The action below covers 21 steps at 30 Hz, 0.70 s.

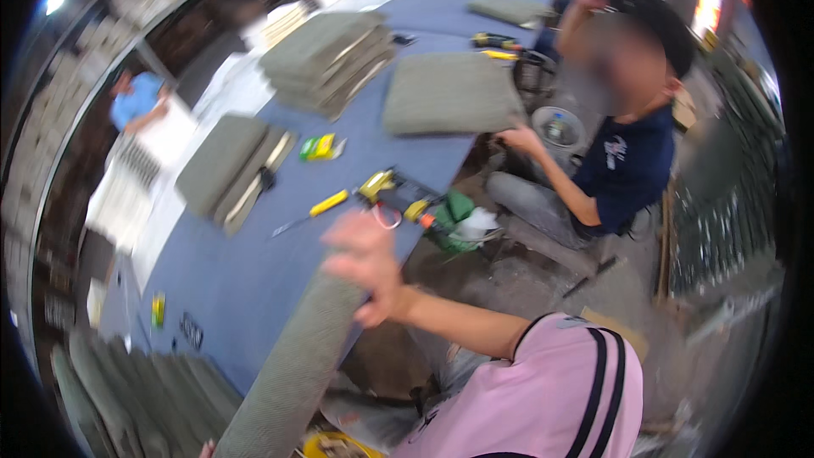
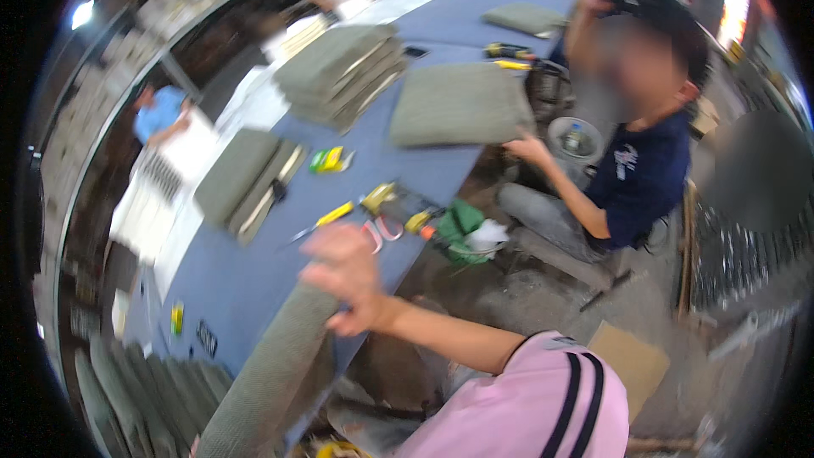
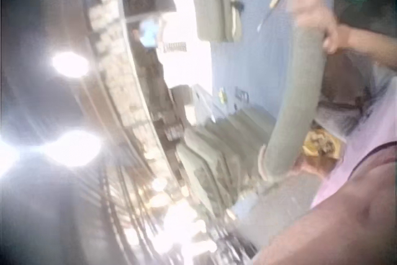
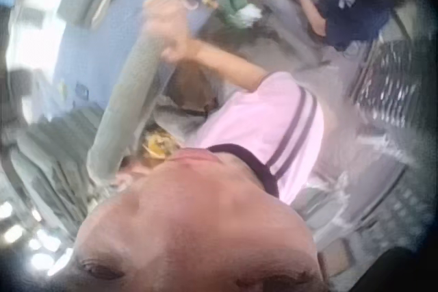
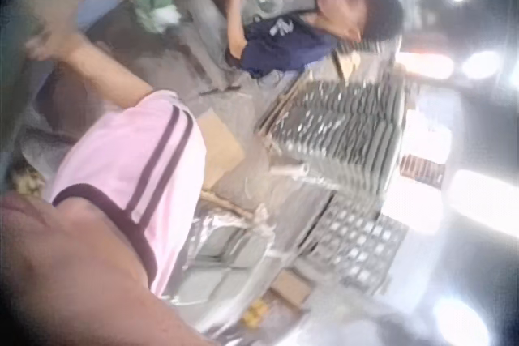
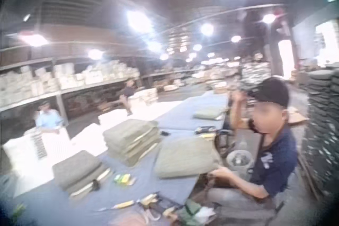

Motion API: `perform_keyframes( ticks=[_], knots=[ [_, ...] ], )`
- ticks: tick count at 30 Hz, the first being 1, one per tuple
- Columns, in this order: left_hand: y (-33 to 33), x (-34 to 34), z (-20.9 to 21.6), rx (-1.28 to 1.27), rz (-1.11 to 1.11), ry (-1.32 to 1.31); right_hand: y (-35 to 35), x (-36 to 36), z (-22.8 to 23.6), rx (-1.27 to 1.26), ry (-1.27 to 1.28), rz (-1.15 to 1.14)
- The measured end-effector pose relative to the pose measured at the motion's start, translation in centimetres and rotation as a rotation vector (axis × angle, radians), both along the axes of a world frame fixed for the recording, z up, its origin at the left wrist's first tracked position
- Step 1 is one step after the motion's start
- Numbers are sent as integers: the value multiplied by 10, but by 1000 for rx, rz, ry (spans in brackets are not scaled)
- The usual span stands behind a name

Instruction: The person staples fabric onto cushion cores using a pneumatic staple gun, trims excess fabric with scissors, and smooths the surface. The person handles multiple cushions, stacking finished units on the table.

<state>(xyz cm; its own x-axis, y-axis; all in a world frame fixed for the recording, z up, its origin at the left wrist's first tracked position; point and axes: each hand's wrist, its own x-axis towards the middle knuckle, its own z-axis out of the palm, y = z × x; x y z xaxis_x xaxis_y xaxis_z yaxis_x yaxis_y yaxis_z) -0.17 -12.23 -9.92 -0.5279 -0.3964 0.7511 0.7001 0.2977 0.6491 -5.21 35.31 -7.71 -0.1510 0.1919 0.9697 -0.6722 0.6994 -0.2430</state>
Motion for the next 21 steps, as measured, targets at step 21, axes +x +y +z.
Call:
perform_keyframes(
  ticks=[21],
  knots=[
    [89,-58,115,-407,296,-290,12,-89,54,-370,-823,-14]
  ],
)
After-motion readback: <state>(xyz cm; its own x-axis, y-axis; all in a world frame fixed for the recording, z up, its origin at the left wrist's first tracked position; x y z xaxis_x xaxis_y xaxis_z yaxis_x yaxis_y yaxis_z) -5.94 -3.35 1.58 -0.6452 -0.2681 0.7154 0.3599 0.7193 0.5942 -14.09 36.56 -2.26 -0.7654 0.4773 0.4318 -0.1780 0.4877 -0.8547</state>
